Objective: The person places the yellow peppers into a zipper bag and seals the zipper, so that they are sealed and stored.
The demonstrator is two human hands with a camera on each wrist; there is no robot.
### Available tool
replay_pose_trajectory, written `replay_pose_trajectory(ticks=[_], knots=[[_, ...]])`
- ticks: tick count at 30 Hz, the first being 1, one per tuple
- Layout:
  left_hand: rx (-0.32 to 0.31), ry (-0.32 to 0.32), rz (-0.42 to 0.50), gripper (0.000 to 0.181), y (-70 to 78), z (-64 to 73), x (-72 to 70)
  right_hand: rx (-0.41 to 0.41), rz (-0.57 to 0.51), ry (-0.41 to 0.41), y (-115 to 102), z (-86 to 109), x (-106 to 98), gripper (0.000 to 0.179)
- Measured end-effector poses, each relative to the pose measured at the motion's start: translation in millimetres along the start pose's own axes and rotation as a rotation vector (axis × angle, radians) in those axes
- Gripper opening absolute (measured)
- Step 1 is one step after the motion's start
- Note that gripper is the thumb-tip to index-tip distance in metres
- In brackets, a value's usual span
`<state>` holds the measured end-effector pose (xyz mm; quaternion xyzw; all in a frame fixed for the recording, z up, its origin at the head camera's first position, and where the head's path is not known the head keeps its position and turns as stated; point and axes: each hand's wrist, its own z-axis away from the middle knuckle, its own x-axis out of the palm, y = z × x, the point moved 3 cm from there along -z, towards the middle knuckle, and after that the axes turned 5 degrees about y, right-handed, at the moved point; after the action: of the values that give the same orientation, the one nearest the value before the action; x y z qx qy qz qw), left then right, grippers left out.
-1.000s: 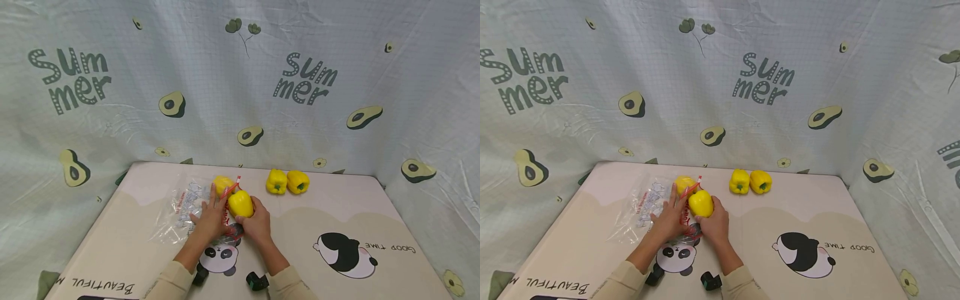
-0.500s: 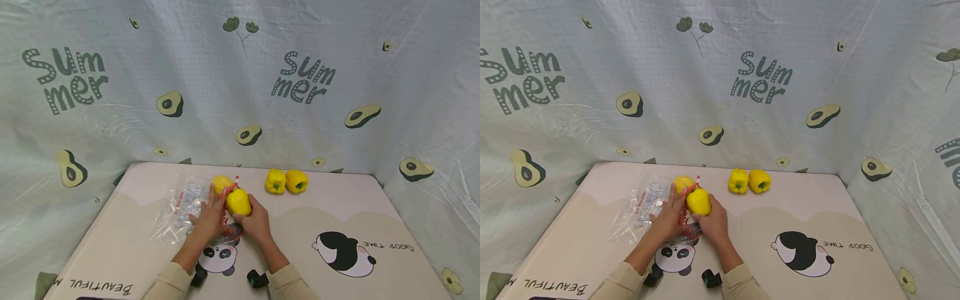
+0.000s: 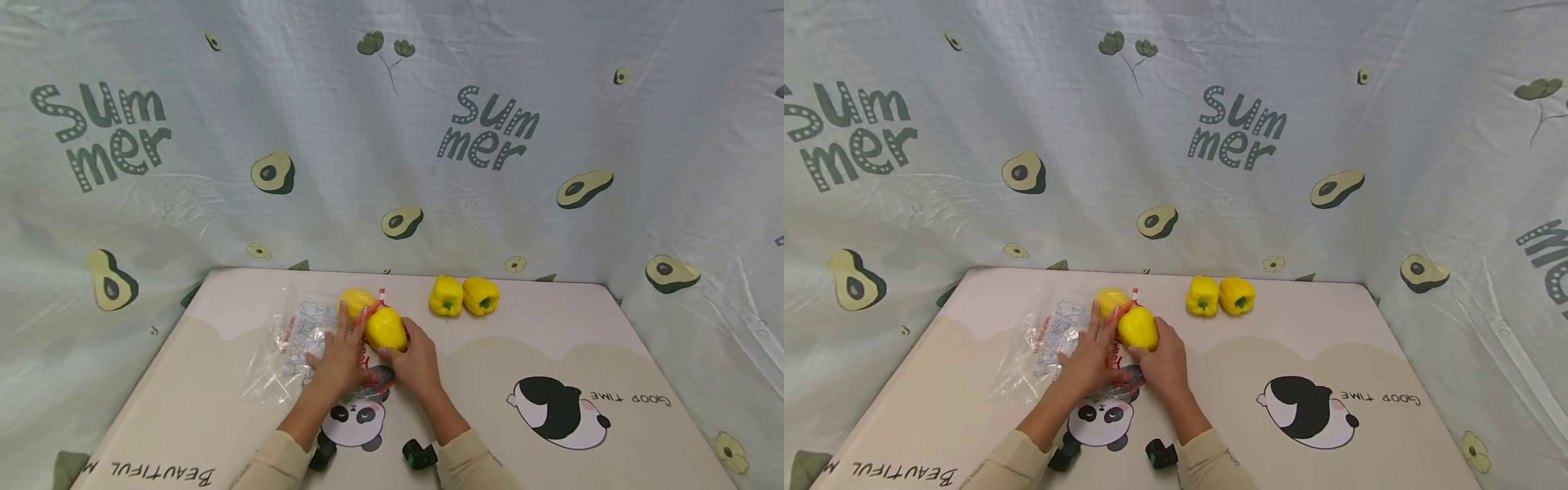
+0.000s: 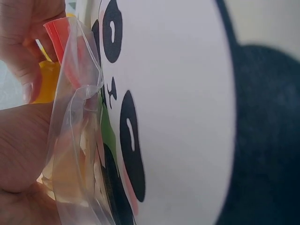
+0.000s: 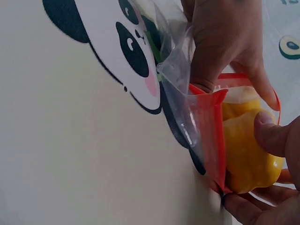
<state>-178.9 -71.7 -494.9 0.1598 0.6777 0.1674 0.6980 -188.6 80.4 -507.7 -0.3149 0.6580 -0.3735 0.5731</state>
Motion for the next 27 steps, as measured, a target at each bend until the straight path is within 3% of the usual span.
replay_pose_trajectory(ticks=[10, 16, 27], knots=[[0.012, 0.023, -0.005, 0.109, 1.3, 0.9, 0.2, -0.041, 0.027, -0.076, 0, -2.1, -1, 0.068], [0.007, 0.024, -0.003, 0.109, 1.0, 0.6, 0.5, -0.002, 0.001, -0.109, -1, -5.3, 1, 0.067], [-0.001, 0.023, -0.022, 0.11, 0.3, -1.2, 1.0, 0.08, -0.108, 0.033, -10, -0.4, 13, 0.06]])
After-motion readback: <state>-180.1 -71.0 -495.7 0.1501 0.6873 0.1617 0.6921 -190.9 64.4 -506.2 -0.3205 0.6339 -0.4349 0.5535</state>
